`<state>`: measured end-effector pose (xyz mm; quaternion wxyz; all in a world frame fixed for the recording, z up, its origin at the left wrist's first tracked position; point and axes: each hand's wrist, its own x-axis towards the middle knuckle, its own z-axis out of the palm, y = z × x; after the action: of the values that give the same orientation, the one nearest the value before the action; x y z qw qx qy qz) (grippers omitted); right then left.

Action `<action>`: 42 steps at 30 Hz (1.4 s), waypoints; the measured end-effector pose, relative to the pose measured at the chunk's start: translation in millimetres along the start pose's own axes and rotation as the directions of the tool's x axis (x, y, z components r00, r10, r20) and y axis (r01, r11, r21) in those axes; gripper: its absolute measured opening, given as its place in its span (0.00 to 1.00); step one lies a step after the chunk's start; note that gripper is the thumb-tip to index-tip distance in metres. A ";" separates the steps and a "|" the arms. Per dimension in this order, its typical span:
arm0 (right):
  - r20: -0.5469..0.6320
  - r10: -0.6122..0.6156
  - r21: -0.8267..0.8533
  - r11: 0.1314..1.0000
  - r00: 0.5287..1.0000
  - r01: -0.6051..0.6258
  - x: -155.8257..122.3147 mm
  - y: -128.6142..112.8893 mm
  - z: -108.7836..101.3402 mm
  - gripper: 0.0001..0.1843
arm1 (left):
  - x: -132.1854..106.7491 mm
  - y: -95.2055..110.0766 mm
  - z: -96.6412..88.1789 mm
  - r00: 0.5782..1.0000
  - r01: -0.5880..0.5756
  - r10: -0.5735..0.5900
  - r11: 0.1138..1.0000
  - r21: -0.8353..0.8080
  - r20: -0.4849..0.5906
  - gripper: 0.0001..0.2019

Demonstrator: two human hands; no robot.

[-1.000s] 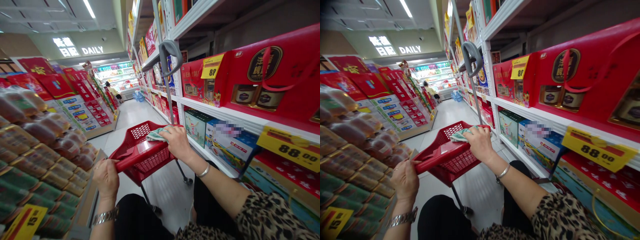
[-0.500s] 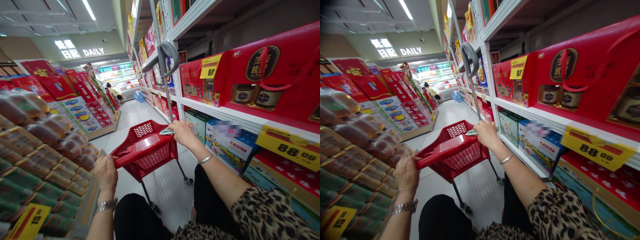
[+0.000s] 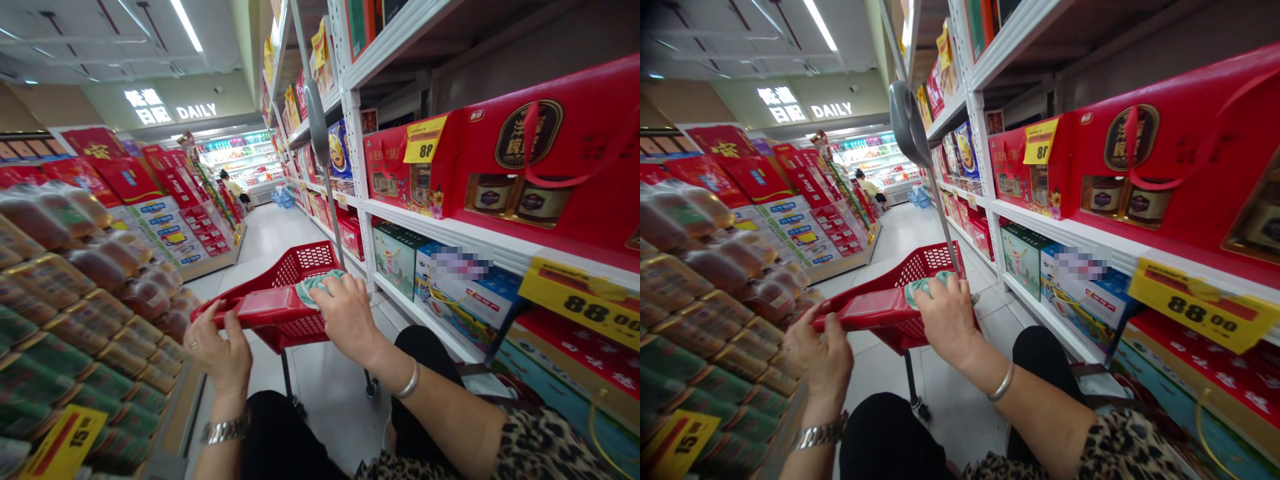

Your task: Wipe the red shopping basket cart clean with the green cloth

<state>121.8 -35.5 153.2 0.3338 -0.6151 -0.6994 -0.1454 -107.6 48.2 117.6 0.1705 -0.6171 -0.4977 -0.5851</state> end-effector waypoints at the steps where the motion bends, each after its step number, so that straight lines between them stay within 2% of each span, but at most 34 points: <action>1: -0.015 -0.023 0.007 1.000 1.000 0.023 -3.0 -4.2 1.0 0.16 | -7.6 14.3 1.9 0.997 -0.058 0.061 0.996 -0.066 0.052 0.16; 3: -0.040 -0.074 0.029 0.997 0.996 0.075 -8.9 -9.5 1.5 0.17 | -21.0 36.6 6.3 0.979 -0.118 0.142 0.980 -0.160 0.146 0.15; 5: -0.062 -0.126 0.061 0.990 0.990 0.130 -14.7 -9.8 0.0 0.17 | -29.7 47.2 10.2 0.968 -0.116 0.155 0.974 -0.197 0.196 0.16; 13: -0.167 -0.210 0.218 0.945 0.963 0.244 -36.6 22.6 -4.0 0.22 | -26.2 32.2 12.0 0.980 -0.036 0.083 0.967 -0.251 0.180 0.18; 16: -0.194 -0.176 0.247 0.943 0.965 0.221 -43.1 38.8 2.5 0.24 | -22.3 29.5 14.3 0.985 -0.008 0.054 0.963 -0.271 0.163 0.16; 20: -0.210 -0.059 0.252 0.961 0.976 0.113 -48.6 64.5 12.1 0.28 | -19.5 24.1 20.2 0.990 0.008 0.037 0.947 -0.322 0.135 0.14; 24: -0.275 0.051 0.223 0.975 0.960 0.012 -50.4 80.9 8.4 0.29 | -19.3 17.4 27.3 0.994 0.034 0.006 0.935 -0.353 0.111 0.14; 26: -0.326 0.040 0.260 0.964 0.945 0.049 -49.1 75.7 0.7 0.31 | -19.2 15.7 30.3 0.995 0.044 -0.008 0.932 -0.361 0.101 0.14; 29: -0.356 -0.077 0.345 0.915 0.931 0.207 -44.4 49.8 -8.1 0.31 | -18.1 14.8 33.0 0.996 0.051 -0.017 0.925 -0.376 0.092 0.15; 32: -0.339 -0.213 0.386 0.857 0.917 0.341 -40.1 19.5 -3.4 0.28 | -16.1 13.5 33.3 0.995 0.047 -0.007 0.916 -0.398 0.102 0.15; 34: -0.353 -0.276 0.367 0.838 0.894 0.403 -39.7 8.1 6.5 0.27 | -14.6 11.7 32.8 0.993 0.044 0.003 0.914 -0.402 0.114 0.16; 37: -0.386 -0.302 0.337 0.833 0.872 0.438 -42.7 10.4 22.2 0.25 | -12.8 8.7 31.5 0.992 0.046 0.008 0.912 -0.407 0.130 0.16; 42: -0.391 -0.223 0.357 0.857 0.893 0.370 -49.7 39.8 32.8 0.22 | -12.2 8.1 29.5 0.991 0.060 -0.002 0.898 -0.436 0.133 0.16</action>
<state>151.6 -45.3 88.7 0.5463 -0.3771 -0.7340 -0.1436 -82.5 62.9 102.2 -0.0148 -0.6682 -0.3730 -0.6436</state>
